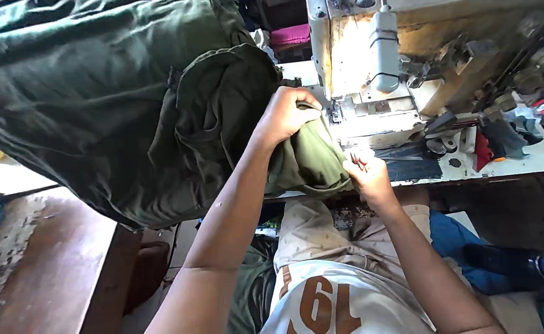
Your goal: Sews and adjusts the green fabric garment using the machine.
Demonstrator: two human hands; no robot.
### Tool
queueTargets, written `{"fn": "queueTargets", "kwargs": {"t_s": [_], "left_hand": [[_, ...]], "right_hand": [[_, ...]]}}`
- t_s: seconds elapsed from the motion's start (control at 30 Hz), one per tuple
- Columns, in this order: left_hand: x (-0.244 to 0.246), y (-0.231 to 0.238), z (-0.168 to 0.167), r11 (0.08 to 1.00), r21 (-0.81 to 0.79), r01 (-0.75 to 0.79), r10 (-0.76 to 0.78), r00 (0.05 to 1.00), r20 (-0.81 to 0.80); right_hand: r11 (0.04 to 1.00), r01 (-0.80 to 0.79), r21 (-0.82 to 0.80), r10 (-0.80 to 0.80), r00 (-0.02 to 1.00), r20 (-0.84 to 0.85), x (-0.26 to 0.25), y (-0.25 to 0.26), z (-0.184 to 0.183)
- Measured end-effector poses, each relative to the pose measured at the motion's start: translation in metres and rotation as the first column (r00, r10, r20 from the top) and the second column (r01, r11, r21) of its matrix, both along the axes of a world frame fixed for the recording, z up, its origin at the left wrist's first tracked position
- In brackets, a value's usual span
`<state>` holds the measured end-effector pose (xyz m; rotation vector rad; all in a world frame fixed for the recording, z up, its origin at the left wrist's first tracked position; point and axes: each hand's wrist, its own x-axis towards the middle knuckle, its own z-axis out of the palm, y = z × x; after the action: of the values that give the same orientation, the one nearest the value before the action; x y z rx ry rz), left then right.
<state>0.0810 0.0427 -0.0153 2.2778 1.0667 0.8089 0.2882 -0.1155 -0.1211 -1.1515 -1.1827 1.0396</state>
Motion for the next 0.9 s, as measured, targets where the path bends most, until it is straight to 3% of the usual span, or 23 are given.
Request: {"fn": "queueTargets", "kwargs": {"t_s": [0.27, 0.43, 0.63, 0.83, 0.9], "left_hand": [[0.022, 0.01, -0.009, 0.994, 0.108, -0.021, 0.034, 0.992, -0.118], [0.027, 0.021, -0.007, 0.997, 0.077, -0.009, 0.023, 0.982, -0.188], [0.037, 0.041, -0.002, 0.996, -0.091, -0.01, 0.0, 0.994, -0.108], [0.052, 0.051, -0.003, 0.997, 0.075, 0.024, -0.024, 1.0, -0.001], [0.05, 0.054, -0.006, 0.998, 0.057, 0.013, -0.015, 0.999, 0.033]], "right_hand": [[0.998, -0.015, -0.056, 0.011, 0.997, -0.083, 0.001, -0.006, -0.004], [0.998, 0.023, -0.061, -0.035, 0.976, -0.214, -0.004, -0.012, 0.001], [0.998, 0.063, 0.024, -0.054, 0.965, -0.257, -0.008, -0.008, 0.011], [0.995, 0.098, -0.032, -0.103, 0.945, -0.31, -0.008, 0.009, 0.012], [0.995, 0.091, -0.035, -0.097, 0.948, -0.302, -0.008, 0.008, 0.014]]}}
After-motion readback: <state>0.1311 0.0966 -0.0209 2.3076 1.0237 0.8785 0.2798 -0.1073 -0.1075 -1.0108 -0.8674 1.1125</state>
